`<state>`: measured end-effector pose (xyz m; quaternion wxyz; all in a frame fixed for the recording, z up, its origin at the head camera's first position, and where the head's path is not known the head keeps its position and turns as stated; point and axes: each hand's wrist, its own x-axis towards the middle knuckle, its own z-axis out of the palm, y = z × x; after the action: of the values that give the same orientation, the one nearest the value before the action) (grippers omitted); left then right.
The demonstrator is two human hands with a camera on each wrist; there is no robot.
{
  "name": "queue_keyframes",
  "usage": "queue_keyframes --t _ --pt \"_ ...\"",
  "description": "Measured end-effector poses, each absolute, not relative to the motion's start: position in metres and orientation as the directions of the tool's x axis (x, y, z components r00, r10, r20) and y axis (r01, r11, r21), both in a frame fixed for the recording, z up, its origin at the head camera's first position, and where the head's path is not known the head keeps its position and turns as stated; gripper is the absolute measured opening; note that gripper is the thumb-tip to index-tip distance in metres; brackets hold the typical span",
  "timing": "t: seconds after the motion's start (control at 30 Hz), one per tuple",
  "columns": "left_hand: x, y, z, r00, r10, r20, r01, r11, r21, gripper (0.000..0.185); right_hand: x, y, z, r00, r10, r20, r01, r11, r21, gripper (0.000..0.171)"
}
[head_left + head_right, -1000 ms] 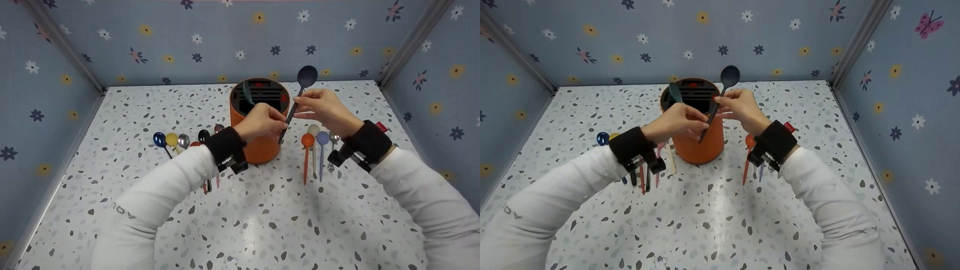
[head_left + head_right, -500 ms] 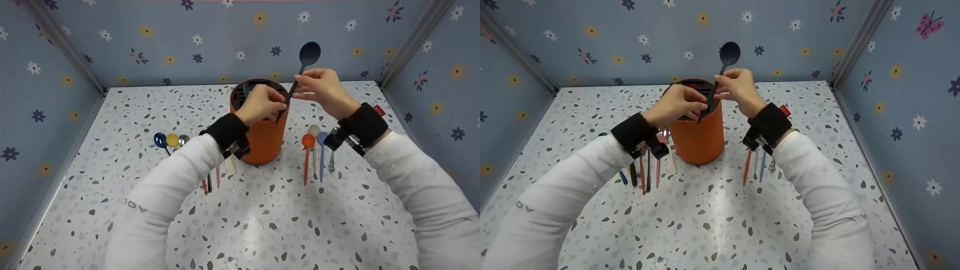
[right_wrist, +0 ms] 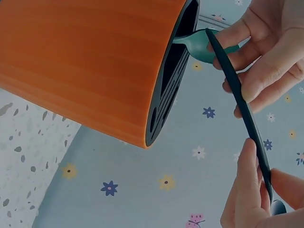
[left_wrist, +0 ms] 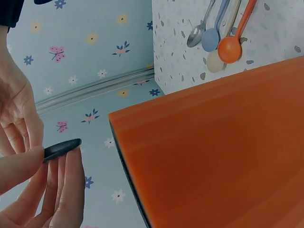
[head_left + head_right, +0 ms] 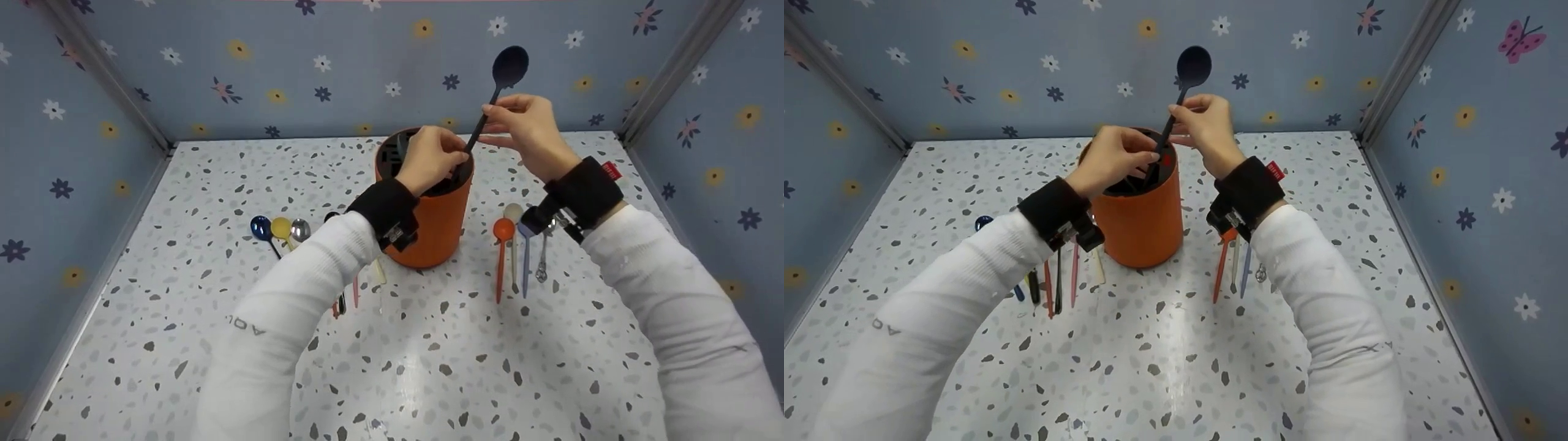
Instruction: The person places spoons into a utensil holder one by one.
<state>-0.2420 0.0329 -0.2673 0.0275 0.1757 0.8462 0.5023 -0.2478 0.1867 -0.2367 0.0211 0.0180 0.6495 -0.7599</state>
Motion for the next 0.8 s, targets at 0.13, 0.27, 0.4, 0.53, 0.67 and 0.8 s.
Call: queue_keyframes --t 0.13,0.27,0.4,0.53,0.67,0.8 --pt "-0.246 0.035 -0.270 -0.943 0.295 0.156 0.281 0.452 0.846 0.017 -0.252 0.185 -0.240 -0.999 0.026 -0.036 0.031 -0.172 -0.985 0.017" --pt "-0.251 0.038 -0.274 -0.949 0.264 0.175 0.285 0.473 0.834 0.017 -0.257 0.185 -0.244 -0.997 0.059 -0.041 0.028 -0.200 -0.979 0.015" --pt "-0.255 0.041 -0.275 -0.958 0.229 0.174 0.269 0.502 0.822 0.016 -0.261 0.185 -0.249 -0.996 0.079 -0.033 0.015 -0.220 -0.975 0.016" --pt "-0.259 0.044 -0.276 -0.969 0.197 0.150 0.234 0.527 0.817 0.015 -0.263 0.184 -0.253 -0.996 0.092 -0.017 -0.004 -0.228 -0.974 0.017" --pt "-0.263 0.046 -0.277 -0.972 0.172 0.158 0.227 0.528 0.818 0.014 -0.265 0.185 -0.256 -0.996 0.091 -0.022 0.002 -0.218 -0.976 0.017" --pt "-0.263 0.044 -0.276 -0.970 0.150 0.191 0.241 0.506 0.828 0.014 -0.265 0.190 -0.259 -0.996 0.046 -0.077 0.069 -0.152 -0.986 0.026"
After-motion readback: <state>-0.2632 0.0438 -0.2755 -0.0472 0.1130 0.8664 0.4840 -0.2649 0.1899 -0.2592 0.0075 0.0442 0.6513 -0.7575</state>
